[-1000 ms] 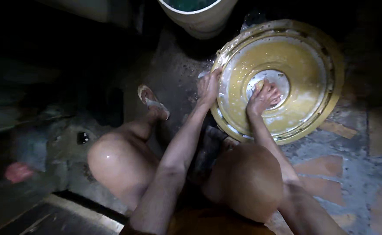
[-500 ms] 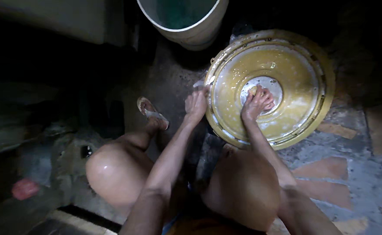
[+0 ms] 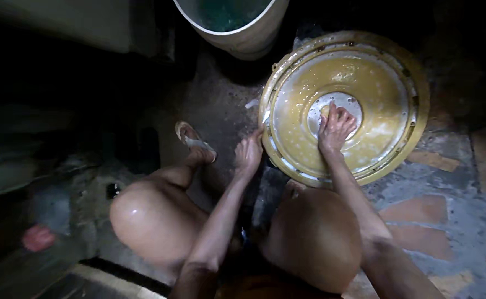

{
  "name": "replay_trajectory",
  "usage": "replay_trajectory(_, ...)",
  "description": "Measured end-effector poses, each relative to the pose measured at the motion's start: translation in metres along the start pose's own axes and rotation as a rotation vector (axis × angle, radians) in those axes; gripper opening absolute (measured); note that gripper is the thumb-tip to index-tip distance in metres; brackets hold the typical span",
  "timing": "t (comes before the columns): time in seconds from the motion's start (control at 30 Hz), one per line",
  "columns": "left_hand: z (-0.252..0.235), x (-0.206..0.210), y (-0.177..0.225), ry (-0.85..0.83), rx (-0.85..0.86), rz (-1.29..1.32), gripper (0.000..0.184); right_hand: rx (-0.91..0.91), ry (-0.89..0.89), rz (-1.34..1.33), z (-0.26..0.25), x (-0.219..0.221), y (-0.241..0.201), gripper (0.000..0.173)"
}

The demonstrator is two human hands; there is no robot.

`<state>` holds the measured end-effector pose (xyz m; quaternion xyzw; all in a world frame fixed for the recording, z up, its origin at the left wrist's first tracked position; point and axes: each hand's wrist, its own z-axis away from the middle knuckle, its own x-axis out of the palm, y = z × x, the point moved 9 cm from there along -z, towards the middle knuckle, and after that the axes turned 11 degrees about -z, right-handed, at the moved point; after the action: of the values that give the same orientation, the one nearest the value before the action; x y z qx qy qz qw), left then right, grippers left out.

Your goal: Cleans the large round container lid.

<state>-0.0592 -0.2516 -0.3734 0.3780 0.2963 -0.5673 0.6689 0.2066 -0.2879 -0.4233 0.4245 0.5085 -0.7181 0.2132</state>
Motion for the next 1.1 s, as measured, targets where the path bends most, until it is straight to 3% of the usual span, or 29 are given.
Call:
replay_trajectory(0.07,-0.011,-0.003,0.013,0.003,0.011,0.066,0.038,0.018,0.034,0.027,-0.002,0.004,0.004,0.050)
replay_trajectory(0.23,-0.092,-0.024,0.068,-0.028,0.014,0.019,0.038,0.195,0.182,0.077,-0.014,0.002,0.000,0.047)
replay_trajectory(0.3,-0.091,-0.030,0.067,-0.022,0.053,-0.016,0.039,0.205,0.201,0.073,-0.015,0.001,-0.003,0.048)
replay_trajectory(0.43,-0.037,-0.034,0.037,0.006,0.113,-0.017,0.041,0.170,0.073,0.019,-0.008,0.005,0.000,0.055)
replay_trajectory(0.6,-0.103,-0.032,0.064,-0.073,0.054,-0.022,0.038,0.183,0.069,0.033,-0.005,0.005,-0.001,0.055)
replay_trajectory(0.67,-0.106,-0.033,0.067,-0.073,0.074,-0.008,0.038,0.211,0.060,0.044,-0.006,0.006,0.001,0.055)
replay_trajectory(0.83,-0.034,-0.035,0.023,-0.032,0.064,0.041,0.035,0.209,0.103,0.004,-0.007,0.007,0.002,0.054)
replay_trajectory(0.93,-0.063,-0.030,0.029,-0.110,0.003,-0.033,0.036,0.227,0.106,-0.008,-0.003,0.007,0.002,0.055)
replay_trajectory(1.1,-0.119,-0.037,0.090,-0.025,0.142,0.015,0.039,0.323,0.068,-0.008,-0.012,0.011,0.002,0.054)
